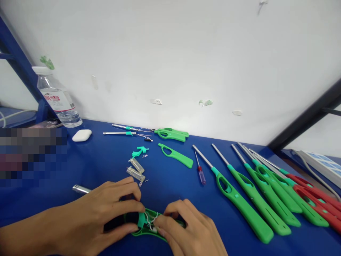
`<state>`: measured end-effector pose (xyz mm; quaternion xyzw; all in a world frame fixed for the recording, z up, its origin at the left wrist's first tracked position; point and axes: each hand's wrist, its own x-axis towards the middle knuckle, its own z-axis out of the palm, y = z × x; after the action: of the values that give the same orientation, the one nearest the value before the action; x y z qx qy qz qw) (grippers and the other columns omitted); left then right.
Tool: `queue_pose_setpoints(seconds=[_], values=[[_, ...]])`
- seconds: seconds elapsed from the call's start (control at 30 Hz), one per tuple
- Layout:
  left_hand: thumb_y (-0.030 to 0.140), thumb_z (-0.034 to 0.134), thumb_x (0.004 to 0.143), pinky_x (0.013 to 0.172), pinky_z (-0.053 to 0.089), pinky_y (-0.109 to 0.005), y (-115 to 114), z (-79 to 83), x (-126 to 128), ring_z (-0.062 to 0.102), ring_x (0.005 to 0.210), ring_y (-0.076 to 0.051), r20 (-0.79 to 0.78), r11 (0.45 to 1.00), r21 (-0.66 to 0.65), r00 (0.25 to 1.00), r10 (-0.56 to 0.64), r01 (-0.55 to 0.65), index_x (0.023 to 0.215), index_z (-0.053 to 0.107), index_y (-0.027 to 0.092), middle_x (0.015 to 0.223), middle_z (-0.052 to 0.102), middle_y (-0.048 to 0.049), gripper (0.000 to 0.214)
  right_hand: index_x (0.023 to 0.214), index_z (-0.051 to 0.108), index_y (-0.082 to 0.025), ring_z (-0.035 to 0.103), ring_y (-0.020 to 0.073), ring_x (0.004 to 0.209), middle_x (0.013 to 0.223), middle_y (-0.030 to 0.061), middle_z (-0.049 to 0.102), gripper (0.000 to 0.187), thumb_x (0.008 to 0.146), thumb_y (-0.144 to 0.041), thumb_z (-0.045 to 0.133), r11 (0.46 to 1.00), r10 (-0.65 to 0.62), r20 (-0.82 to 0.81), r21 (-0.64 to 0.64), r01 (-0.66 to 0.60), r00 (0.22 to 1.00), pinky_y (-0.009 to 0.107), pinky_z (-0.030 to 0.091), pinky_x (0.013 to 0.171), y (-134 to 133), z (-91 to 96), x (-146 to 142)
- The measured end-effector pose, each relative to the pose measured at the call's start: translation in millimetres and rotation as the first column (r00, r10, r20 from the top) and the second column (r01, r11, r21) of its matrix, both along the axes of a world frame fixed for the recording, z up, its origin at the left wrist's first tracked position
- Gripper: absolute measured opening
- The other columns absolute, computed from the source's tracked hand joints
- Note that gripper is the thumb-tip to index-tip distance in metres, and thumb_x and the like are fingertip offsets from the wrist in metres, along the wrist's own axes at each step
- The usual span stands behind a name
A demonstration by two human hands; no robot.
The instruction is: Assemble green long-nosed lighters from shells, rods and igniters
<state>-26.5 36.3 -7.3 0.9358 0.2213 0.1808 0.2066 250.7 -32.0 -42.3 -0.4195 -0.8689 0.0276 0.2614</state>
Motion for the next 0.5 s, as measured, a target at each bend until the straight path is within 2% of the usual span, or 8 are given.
queue_pose_setpoints(seconds=[0.07,0.13,0.23,0.5], values=[[0.011,0.059,0.098,0.074,0.047,-0.032,0.2,0.7,-1.0,0.065,0.098,-0.021,0.002,1.0,-0.004,1.0,-0.015,0.015,0.111,0.069,0.022,0.109,0.066,-0.0043,0.02,0.116,0.074,-0.03,0.073,0.0146,0.078,0.099,0.002,0.074,0.02,0.111,-0.022,0.057,1.0,-0.001,-0.004,-0.003,0.001,1.0,0.022,0.059,0.065,-0.1,0.4,-0.6],[0.002,0.05,0.093,0.075,0.048,-0.032,1.6,1.7,-2.3,0.065,0.099,-0.022,-0.013,1.0,0.0,1.0,-0.026,0.026,0.116,0.069,0.023,0.111,0.067,-0.0052,0.036,0.115,0.074,-0.031,0.073,0.0146,0.078,0.098,0.0017,0.074,0.02,0.11,-0.022,0.057,1.0,-0.002,-0.007,-0.002,0.002,1.0,0.022,0.059,0.064,-0.1,0.9,-1.1],[-0.004,0.048,0.085,0.08,0.05,-0.032,5.1,2.9,-3.9,0.066,0.104,-0.023,-0.042,1.0,-0.001,0.999,-0.03,0.03,0.121,0.071,0.025,0.115,0.067,-0.0057,0.052,0.115,0.074,-0.031,0.073,0.0146,0.076,0.098,0.0016,0.074,0.019,0.11,-0.022,0.057,1.0,0.0,-0.003,0.007,0.0,1.0,0.022,0.058,0.063,-0.2,1.1,-1.5],[-0.005,0.045,0.09,0.084,0.052,-0.029,5.8,2.7,-3.8,0.069,0.101,-0.019,0.036,0.998,-0.056,0.999,-0.016,0.018,0.121,0.075,0.025,0.116,0.065,-0.0052,0.053,0.114,0.073,-0.032,0.072,0.0141,0.076,0.098,0.0003,0.073,0.02,0.111,-0.022,0.056,1.0,-0.021,-0.028,-0.003,0.021,0.999,0.022,0.058,0.064,-0.2,0.0,-2.0]])
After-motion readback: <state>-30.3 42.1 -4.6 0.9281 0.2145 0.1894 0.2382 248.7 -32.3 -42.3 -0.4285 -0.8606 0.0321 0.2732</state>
